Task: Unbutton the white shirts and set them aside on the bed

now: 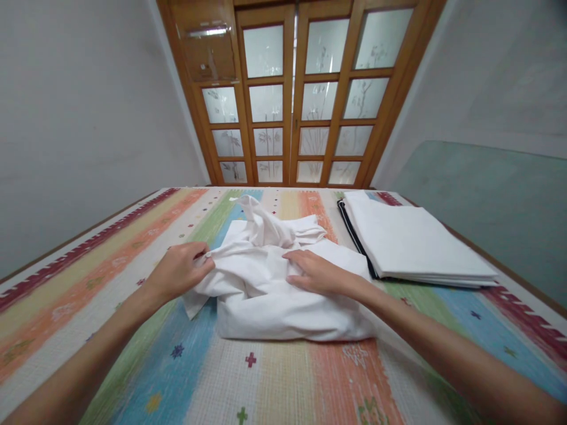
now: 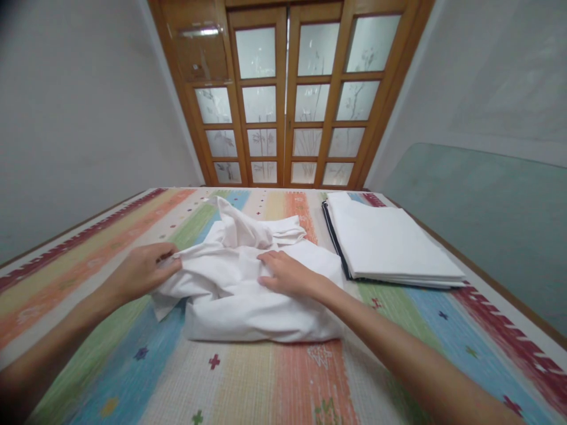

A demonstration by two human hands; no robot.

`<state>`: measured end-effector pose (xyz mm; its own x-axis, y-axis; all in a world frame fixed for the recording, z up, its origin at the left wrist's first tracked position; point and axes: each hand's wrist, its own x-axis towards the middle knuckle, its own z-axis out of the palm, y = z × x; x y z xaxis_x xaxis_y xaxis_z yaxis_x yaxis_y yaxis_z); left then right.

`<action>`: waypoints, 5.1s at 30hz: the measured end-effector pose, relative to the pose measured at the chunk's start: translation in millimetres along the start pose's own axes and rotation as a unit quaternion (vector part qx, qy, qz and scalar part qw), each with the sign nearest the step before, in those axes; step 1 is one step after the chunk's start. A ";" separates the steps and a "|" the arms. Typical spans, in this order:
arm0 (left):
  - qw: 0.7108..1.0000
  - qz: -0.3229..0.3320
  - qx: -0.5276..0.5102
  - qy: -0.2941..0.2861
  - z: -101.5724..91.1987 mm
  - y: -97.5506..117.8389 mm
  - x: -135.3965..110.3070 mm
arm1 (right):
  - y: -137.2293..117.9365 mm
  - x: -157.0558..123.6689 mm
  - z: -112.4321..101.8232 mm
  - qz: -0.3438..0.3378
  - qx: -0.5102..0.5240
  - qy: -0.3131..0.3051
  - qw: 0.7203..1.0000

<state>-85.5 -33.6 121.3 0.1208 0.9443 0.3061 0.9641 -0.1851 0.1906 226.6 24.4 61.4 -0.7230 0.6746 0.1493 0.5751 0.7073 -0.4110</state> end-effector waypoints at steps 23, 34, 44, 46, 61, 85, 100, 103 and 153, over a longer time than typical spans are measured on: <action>0.998 0.011 0.023 -0.062 53.2 73.2 29.3 | 31.7 49.0 21.1 0.017 -0.035 0.100 0.994; 0.996 -0.082 0.014 -0.045 33.9 34.1 1.5 | 64.3 78.1 5.5 0.031 -0.181 -0.014 0.983; 0.996 -0.074 -0.055 0.012 36.0 16.9 4.8 | 58.5 62.0 -17.4 0.051 -0.310 -0.066 0.947; 0.995 -0.086 -0.055 0.016 33.4 13.8 5.0 | 60.3 59.5 -21.8 0.071 -0.337 -0.047 0.938; 0.954 -0.164 -0.209 0.140 11.6 -3.9 1.8 | 86.5 64.4 -87.2 0.390 -0.173 0.212 0.879; 0.884 -0.120 -0.431 0.133 24.5 6.0 -3.4 | 89.0 48.2 -26.2 0.143 -0.044 0.279 0.949; 0.848 -0.114 -0.511 0.085 41.4 44.8 -9.8 | 58.3 -25.2 -59.9 0.244 -0.167 0.246 0.923; 0.847 -0.102 -0.516 0.070 42.2 54.7 -14.0 | 31.7 -26.7 -54.0 0.183 -0.159 0.226 0.943; 0.942 0.110 -0.311 0.055 60.1 94.9 -22.0 | -53.2 -2.2 -4.6 0.021 0.279 0.082 0.957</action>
<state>17.6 -55.6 76.6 0.2425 0.8371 0.4904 0.5891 -0.5287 0.6111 199.4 -13.8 87.1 -0.6076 0.7562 0.2428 0.2749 0.4870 -0.8290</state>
